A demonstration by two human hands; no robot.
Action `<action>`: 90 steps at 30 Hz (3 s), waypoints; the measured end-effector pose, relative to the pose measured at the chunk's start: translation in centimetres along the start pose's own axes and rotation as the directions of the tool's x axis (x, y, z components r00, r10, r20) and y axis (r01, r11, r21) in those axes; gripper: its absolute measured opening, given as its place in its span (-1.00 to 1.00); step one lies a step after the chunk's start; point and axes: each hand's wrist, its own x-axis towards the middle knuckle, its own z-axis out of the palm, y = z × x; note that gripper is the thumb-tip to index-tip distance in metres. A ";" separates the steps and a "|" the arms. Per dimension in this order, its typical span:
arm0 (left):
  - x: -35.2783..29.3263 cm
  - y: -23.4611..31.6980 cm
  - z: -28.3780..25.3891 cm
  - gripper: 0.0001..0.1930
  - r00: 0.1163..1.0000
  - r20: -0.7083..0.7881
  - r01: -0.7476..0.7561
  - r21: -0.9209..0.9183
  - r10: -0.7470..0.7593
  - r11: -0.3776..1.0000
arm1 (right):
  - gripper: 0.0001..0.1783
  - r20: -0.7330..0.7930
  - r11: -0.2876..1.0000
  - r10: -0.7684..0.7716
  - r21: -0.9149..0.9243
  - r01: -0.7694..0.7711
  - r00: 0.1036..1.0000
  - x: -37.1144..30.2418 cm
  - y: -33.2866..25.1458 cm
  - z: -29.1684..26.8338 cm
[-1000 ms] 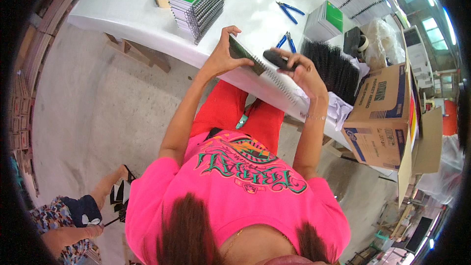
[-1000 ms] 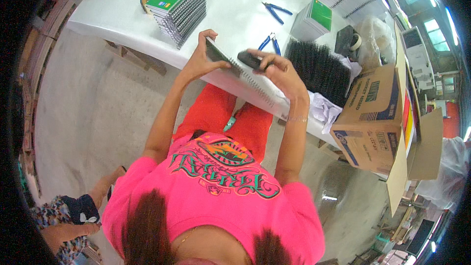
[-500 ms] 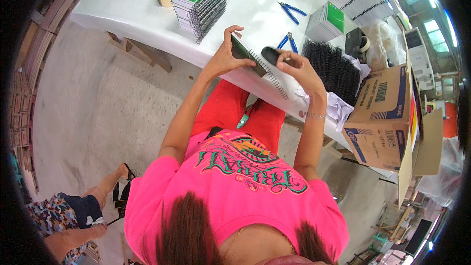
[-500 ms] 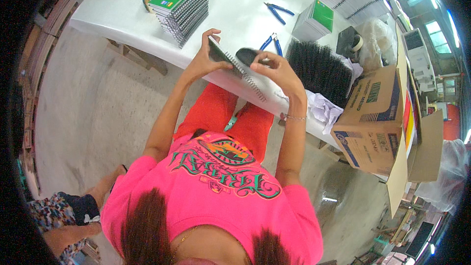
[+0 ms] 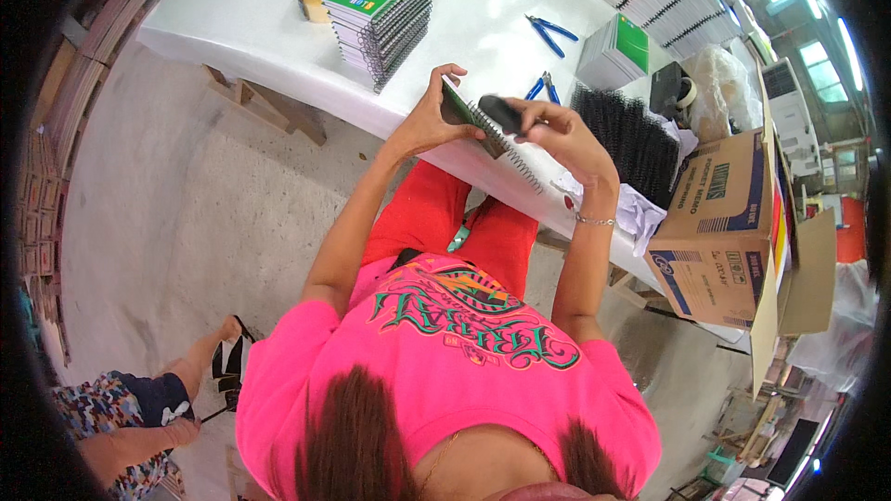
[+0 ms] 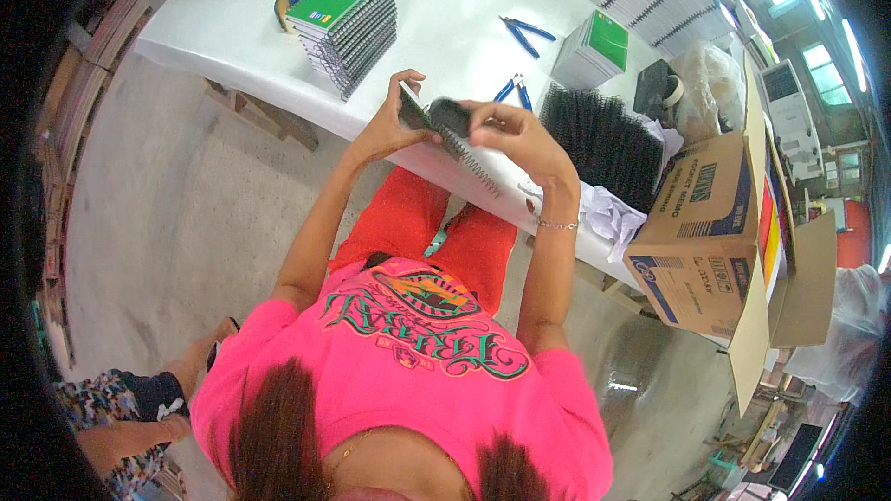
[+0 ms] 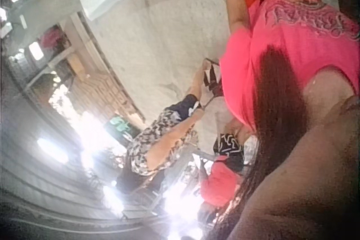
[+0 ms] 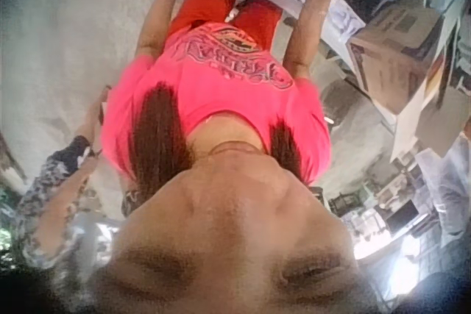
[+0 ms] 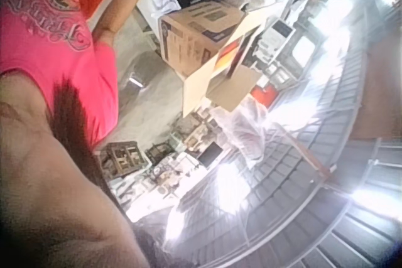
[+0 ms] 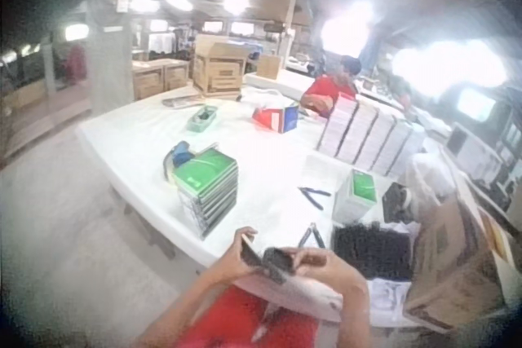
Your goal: The person assembles spiral-bound notebooks by inserting black plastic spiral coils into the punched holes of green notebook covers. They use pliers to secure the coils and stack the finished notebooks on the table.
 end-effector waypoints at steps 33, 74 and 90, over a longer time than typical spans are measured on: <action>-0.1 -0.6 -0.7 -0.65 0.989 0.126 0.120 -0.366 -0.078 0.923 | -0.58 -0.097 0.963 0.099 -0.241 -0.120 0.990 3.8 1.9 -1.3; -1.9 0.1 3.1 -0.71 0.905 -0.414 -0.043 -0.319 -0.098 0.947 | -0.20 -0.716 0.379 -0.238 -0.691 -0.616 0.657 7.1 8.0 -6.4; -1.1 1.8 1.1 -0.76 0.909 -0.418 -0.015 -0.051 -0.007 0.999 | -0.50 -0.851 0.925 -0.060 0.149 0.350 0.521 2.9 5.3 -3.8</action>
